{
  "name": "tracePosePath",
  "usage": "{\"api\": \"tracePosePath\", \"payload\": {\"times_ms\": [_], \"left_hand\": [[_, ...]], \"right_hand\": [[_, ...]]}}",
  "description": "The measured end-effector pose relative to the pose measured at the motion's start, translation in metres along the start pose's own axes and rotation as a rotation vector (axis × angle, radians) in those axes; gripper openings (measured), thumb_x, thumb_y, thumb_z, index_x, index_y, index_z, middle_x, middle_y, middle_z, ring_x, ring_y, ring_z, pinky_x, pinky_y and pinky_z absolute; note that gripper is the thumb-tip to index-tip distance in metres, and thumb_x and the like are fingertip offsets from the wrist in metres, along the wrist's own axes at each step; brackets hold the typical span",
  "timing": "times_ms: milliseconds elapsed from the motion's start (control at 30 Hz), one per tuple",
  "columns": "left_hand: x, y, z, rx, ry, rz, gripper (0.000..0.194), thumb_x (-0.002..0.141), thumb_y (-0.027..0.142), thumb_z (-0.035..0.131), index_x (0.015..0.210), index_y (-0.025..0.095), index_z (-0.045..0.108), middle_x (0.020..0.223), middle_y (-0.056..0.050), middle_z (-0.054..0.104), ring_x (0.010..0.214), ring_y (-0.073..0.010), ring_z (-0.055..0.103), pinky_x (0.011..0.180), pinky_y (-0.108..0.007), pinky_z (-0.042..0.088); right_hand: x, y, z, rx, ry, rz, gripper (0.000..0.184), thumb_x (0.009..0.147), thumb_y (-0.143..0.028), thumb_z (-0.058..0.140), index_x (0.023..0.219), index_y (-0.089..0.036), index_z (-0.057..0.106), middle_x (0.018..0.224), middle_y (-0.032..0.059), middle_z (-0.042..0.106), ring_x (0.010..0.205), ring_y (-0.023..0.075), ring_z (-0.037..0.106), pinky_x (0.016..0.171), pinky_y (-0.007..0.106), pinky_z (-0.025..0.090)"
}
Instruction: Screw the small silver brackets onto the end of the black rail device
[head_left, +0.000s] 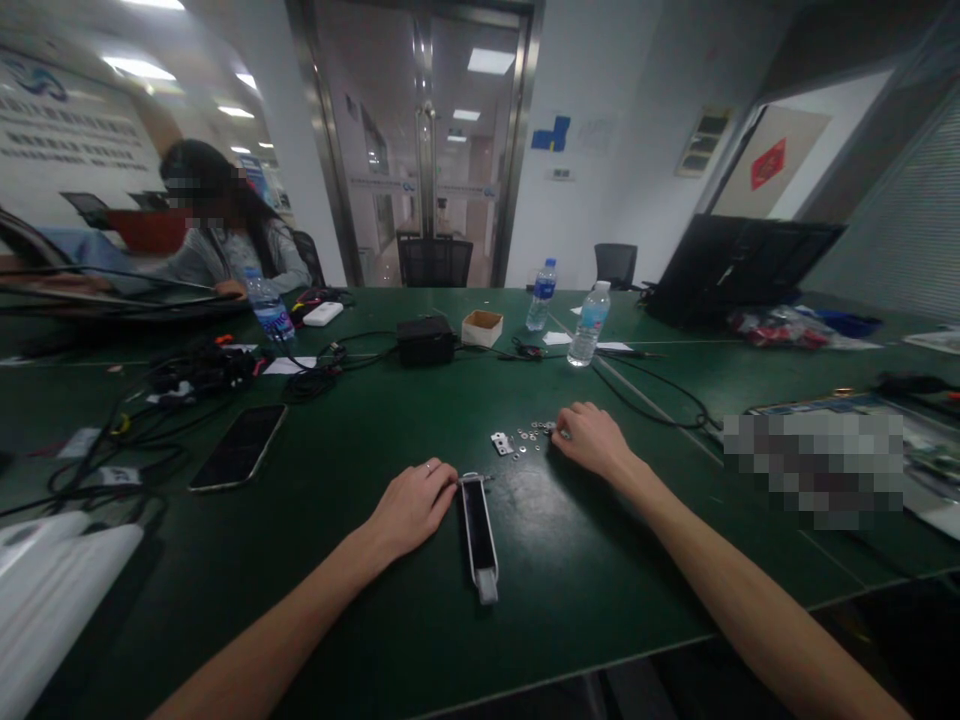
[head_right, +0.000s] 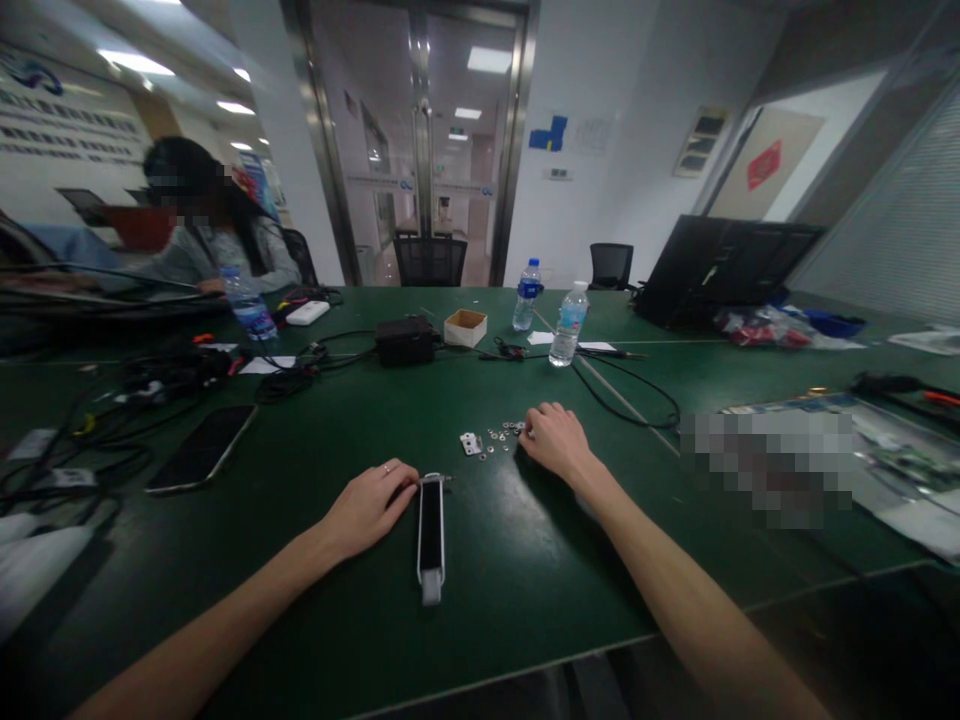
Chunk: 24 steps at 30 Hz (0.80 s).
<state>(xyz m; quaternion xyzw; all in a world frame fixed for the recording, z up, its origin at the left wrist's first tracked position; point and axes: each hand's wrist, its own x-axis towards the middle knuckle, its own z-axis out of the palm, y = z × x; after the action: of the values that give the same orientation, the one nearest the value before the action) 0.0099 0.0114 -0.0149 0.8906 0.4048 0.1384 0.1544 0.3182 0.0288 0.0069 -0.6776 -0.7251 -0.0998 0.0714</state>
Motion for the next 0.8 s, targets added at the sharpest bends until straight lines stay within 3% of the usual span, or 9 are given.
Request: {"api": "tracePosePath", "payload": {"times_ms": [100, 233, 633, 800], "left_hand": [[0.000, 0.000, 0.000, 0.003, -0.001, 0.000, 0.022, 0.097, 0.028, 0.039, 0.107, 0.020, 0.057, 0.104, -0.004, 0.058, 0.089, -0.0182, 0.058, 0.077, -0.032, 0.049], [0.000, 0.001, -0.001, -0.003, -0.007, -0.009, 0.024, 0.098, 0.029, 0.038, 0.108, 0.020, 0.057, 0.105, -0.004, 0.058, 0.089, -0.0187, 0.058, 0.077, -0.033, 0.049], [0.000, 0.000, 0.000, -0.006, -0.012, -0.016, 0.023, 0.097, 0.029, 0.039, 0.109, 0.021, 0.057, 0.106, -0.004, 0.057, 0.090, -0.0182, 0.058, 0.077, -0.032, 0.049], [0.000, 0.003, -0.002, -0.001, -0.013, -0.015, 0.023, 0.097, 0.029, 0.039, 0.108, 0.020, 0.058, 0.104, -0.004, 0.058, 0.088, -0.0184, 0.058, 0.076, -0.032, 0.049]], "right_hand": [[-0.001, -0.002, -0.001, 0.074, 0.054, -0.089, 0.016, 0.085, -0.027, 0.055, 0.094, -0.016, 0.063, 0.093, 0.0105, 0.062, 0.091, 0.0250, 0.054, 0.075, 0.034, 0.041], [-0.003, -0.005, 0.002, 0.180, -0.037, -0.291, 0.012, 0.085, -0.026, 0.058, 0.089, -0.017, 0.065, 0.089, 0.0087, 0.061, 0.086, 0.0215, 0.054, 0.076, 0.032, 0.042], [-0.006, -0.017, 0.003, 0.273, -0.149, -0.320, 0.006, 0.077, -0.021, 0.062, 0.072, -0.017, 0.062, 0.077, 0.0056, 0.062, 0.077, 0.0196, 0.055, 0.070, 0.030, 0.042], [-0.014, -0.042, 0.001, 0.484, -0.040, -0.439, 0.005, 0.077, -0.015, 0.060, 0.073, -0.017, 0.058, 0.078, 0.0035, 0.060, 0.078, 0.0172, 0.054, 0.073, 0.029, 0.043]]}}
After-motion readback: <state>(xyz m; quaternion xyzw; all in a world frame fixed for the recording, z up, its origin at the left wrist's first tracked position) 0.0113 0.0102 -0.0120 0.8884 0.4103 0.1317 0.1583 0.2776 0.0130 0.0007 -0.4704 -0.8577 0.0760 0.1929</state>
